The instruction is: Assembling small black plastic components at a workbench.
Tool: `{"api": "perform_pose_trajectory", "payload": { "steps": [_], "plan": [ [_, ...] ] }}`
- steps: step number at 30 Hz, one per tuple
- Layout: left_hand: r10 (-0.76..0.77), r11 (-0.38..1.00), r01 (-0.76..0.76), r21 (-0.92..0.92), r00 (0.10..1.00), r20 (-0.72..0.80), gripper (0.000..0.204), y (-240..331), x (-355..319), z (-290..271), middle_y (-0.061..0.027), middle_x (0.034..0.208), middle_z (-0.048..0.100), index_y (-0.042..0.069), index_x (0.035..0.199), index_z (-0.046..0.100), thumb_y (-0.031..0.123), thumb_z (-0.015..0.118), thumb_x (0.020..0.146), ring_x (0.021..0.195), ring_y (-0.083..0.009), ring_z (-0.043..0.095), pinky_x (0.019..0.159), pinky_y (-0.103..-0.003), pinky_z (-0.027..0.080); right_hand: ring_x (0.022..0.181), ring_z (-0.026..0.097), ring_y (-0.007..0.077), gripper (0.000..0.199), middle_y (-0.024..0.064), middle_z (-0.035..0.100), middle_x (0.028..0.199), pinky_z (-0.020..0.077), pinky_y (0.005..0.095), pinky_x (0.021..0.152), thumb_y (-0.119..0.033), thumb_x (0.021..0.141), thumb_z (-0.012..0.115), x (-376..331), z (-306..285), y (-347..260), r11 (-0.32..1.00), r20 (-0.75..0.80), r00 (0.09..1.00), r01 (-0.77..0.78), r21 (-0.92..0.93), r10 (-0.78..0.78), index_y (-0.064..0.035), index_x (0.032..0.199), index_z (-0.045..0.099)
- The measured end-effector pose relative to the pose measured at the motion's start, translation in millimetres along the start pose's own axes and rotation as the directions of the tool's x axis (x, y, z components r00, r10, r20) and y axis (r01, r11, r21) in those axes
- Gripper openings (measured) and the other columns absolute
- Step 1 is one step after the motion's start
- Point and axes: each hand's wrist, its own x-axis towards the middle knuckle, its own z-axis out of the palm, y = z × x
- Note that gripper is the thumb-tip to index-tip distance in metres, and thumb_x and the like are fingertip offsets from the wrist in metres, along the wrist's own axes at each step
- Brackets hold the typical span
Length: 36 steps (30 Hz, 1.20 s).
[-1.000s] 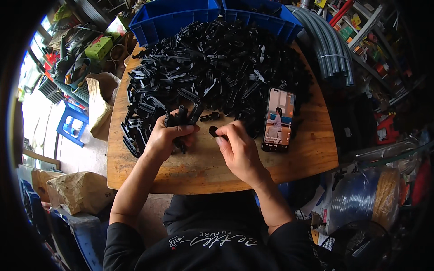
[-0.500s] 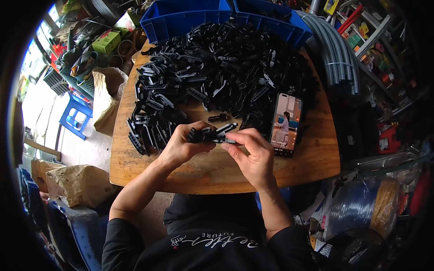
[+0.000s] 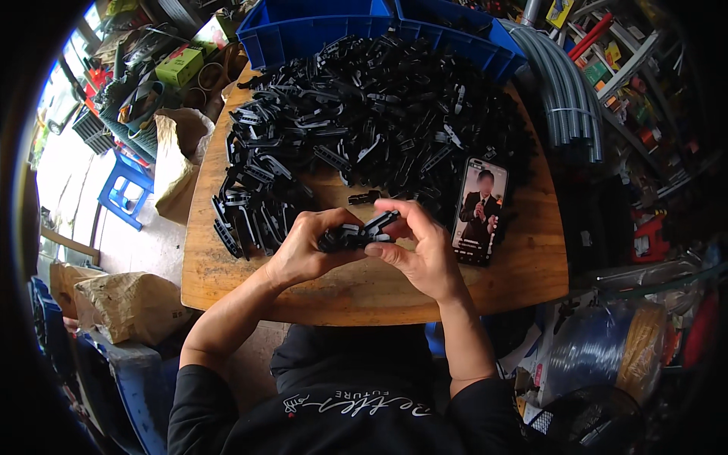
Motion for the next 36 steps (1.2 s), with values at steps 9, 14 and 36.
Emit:
{"api": "perform_pose_trajectory", "payload": {
  "steps": [9, 14, 36],
  "plan": [
    [0.106, 0.994, -0.104, 0.032, 0.992, -0.073, 0.031, 1.0, -4.3, 8.6, -0.0122, 0.078, 0.065, -0.002, 0.091, 0.061, 0.007, 0.077, 0.066, 0.068, -0.0184, 0.064, 0.060, -0.028, 0.048, 0.076, 0.057, 0.0078, 0.034, 0.0027, 0.058, 0.080, 0.0474, 0.0208, 0.068, -0.019, 0.075, 0.076, -3.3, -0.9, -2.0, 0.971, -0.054, 0.984, 0.156, -0.179, -0.168, 0.0009, 0.095, 0.057],
    [0.093, 0.995, -0.094, -0.039, 0.996, -0.005, 0.028, 2.7, -7.1, 7.4, -0.0106, 0.074, 0.064, -0.001, 0.087, 0.062, 0.008, 0.078, 0.066, 0.065, -0.0172, 0.062, 0.059, -0.027, 0.047, 0.073, 0.054, 0.0082, 0.030, 0.0033, 0.056, 0.077, 0.0448, 0.0201, 0.067, -0.019, 0.076, 0.076, -8.1, -4.9, -9.5, 0.983, -0.015, 0.986, 0.162, -0.085, -0.163, 0.0007, 0.088, 0.057],
    [0.024, 0.970, 0.008, -0.241, 0.991, 0.130, 0.050, 3.1, -3.2, 10.6, -0.0102, 0.095, 0.063, 0.001, 0.115, 0.053, 0.018, 0.076, 0.073, 0.089, -0.0171, 0.060, 0.078, -0.030, 0.047, 0.064, 0.054, 0.0091, 0.033, 0.0036, 0.056, 0.078, 0.0452, 0.0213, 0.058, -0.025, 0.071, 0.078, -16.3, 8.2, -14.0, 0.937, -0.118, 0.959, 0.216, -0.275, -0.256, -0.0007, 0.083, 0.059]
  ]
}}
